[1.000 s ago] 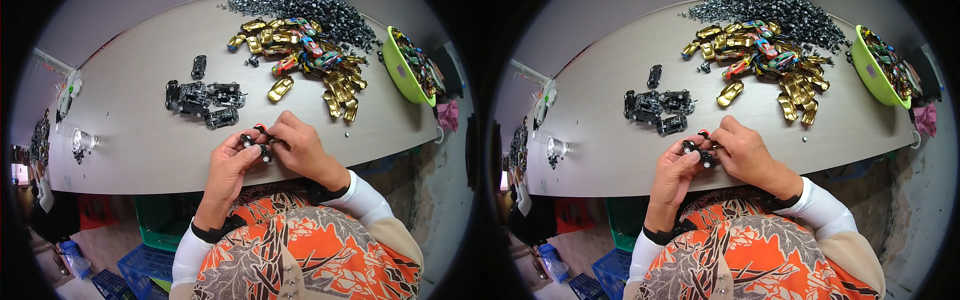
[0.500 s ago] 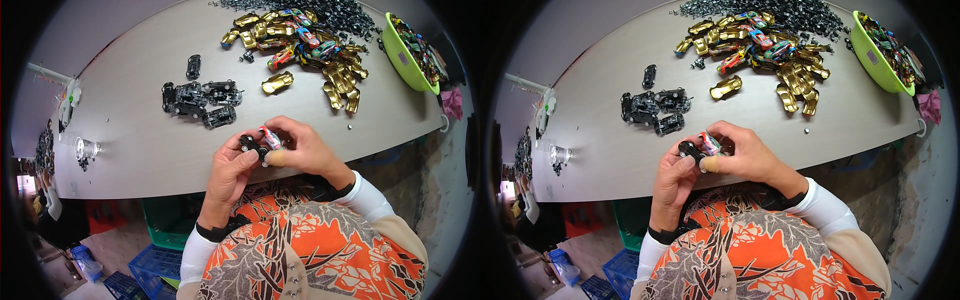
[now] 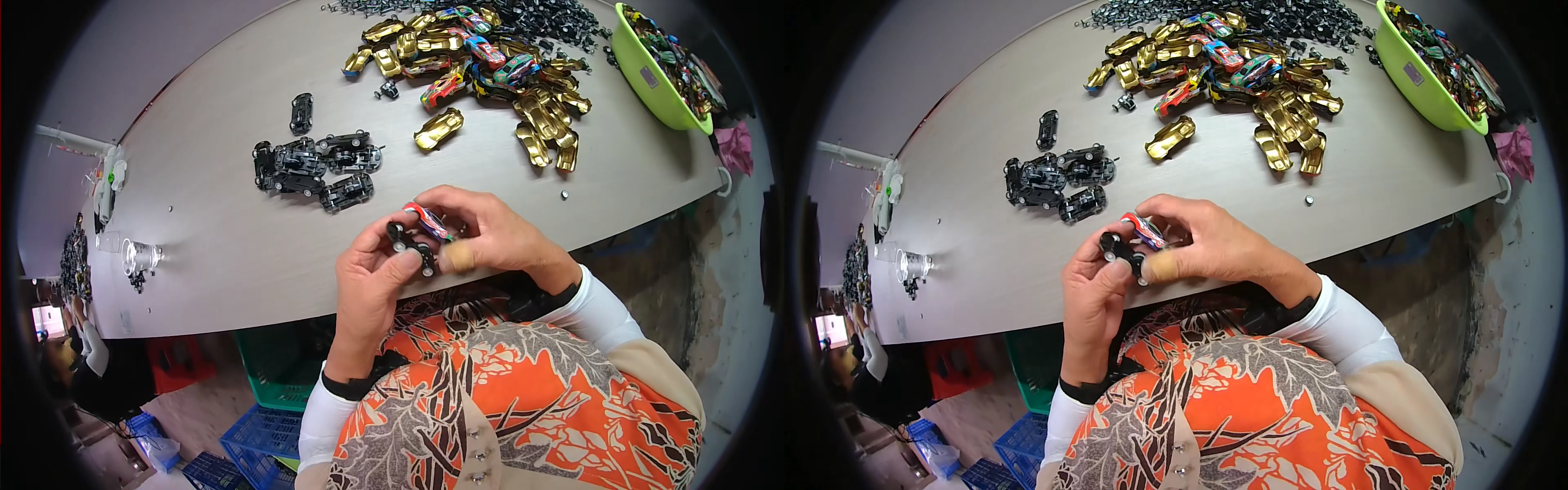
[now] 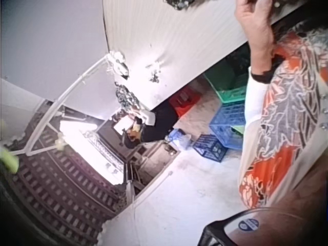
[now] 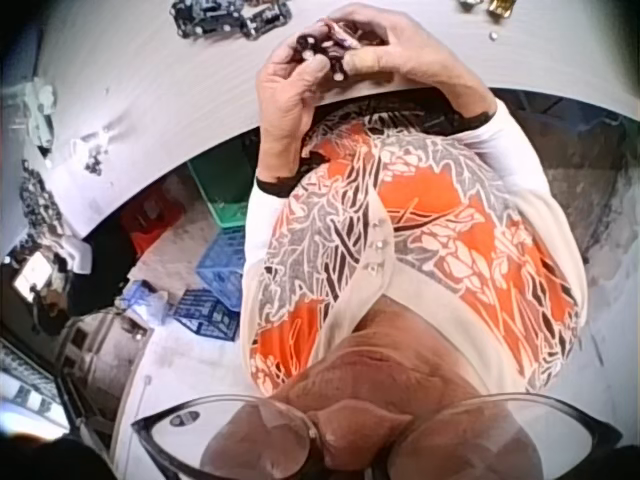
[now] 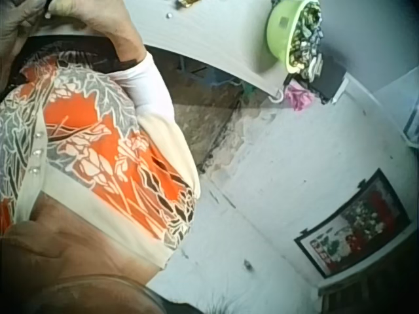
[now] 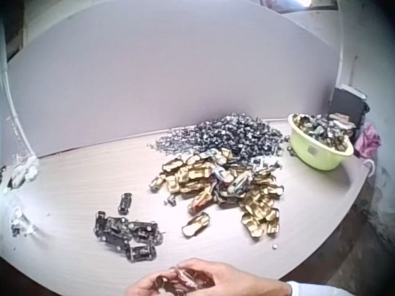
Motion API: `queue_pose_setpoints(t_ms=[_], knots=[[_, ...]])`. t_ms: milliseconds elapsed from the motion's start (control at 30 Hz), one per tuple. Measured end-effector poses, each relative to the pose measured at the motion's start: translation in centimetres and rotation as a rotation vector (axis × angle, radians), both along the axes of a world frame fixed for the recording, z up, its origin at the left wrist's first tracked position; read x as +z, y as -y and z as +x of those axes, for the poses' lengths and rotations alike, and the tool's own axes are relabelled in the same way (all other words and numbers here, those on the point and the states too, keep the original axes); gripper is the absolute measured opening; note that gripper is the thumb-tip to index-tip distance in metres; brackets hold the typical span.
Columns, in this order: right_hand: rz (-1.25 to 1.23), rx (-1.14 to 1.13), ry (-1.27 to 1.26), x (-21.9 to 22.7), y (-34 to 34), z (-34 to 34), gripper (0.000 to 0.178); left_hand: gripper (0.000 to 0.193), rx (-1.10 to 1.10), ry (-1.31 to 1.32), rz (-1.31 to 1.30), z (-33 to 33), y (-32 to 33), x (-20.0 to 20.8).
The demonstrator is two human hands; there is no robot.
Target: The person assembles small toy cars by hand at a workbench. They pick up black chassis and colorful car bodies from piles on the table, fit the bodies onto the chassis, and place the completed units on the table. The process is repeated for multiple cars of different colors.
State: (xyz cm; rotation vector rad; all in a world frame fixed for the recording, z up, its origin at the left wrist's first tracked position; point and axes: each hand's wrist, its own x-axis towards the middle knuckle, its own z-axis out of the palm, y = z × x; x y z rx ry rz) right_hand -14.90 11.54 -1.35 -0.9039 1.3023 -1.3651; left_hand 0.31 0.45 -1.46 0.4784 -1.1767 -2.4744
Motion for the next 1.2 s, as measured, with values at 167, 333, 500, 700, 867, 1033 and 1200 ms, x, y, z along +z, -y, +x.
queue_pose_setpoints(t_ms=[167, 333, 500, 700, 867, 1033, 1200], knots=[[-0.003, -0.083, 0.145, 0.3, 0.1, -0.1, 0.026, 0.039, -0.053, -0.02, 0.117, 0.2, 0.1, -0.6], [-0.016, 0.032, 0.184, 1.1, -0.3, -0.4, 0.038, 0.04, -0.064, -0.071, 0.198, 0.4, 0.5, -0.8], [-0.061, 0.018, 0.077, 1.4, -0.6, 0.3, 0.04, 0.044, -0.059, -0.116, 0.315, 0.6, 1.0, -0.7], [-0.259, -0.056, -0.463, 1.9, -0.4, 1.1, 0.033, 0.048, 0.034, -0.093, 0.45, 1.0, 1.0, -1.7], [-0.316, -0.105, -0.698, 1.5, -0.7, 1.1, 0.028, 0.049, -0.054, -0.098, 0.531, 1.2, 0.9, -1.5], [-0.528, -0.075, -0.911, 1.2, -0.6, 0.8, 0.026, 0.047, -0.138, -0.029, 0.467, 0.6, 0.5, -1.2], [-0.587, -0.076, -0.959, 1.1, -0.6, 0.0, 0.026, 0.048, -0.205, -0.013, 0.453, 0.5, 0.8, -1.0]])
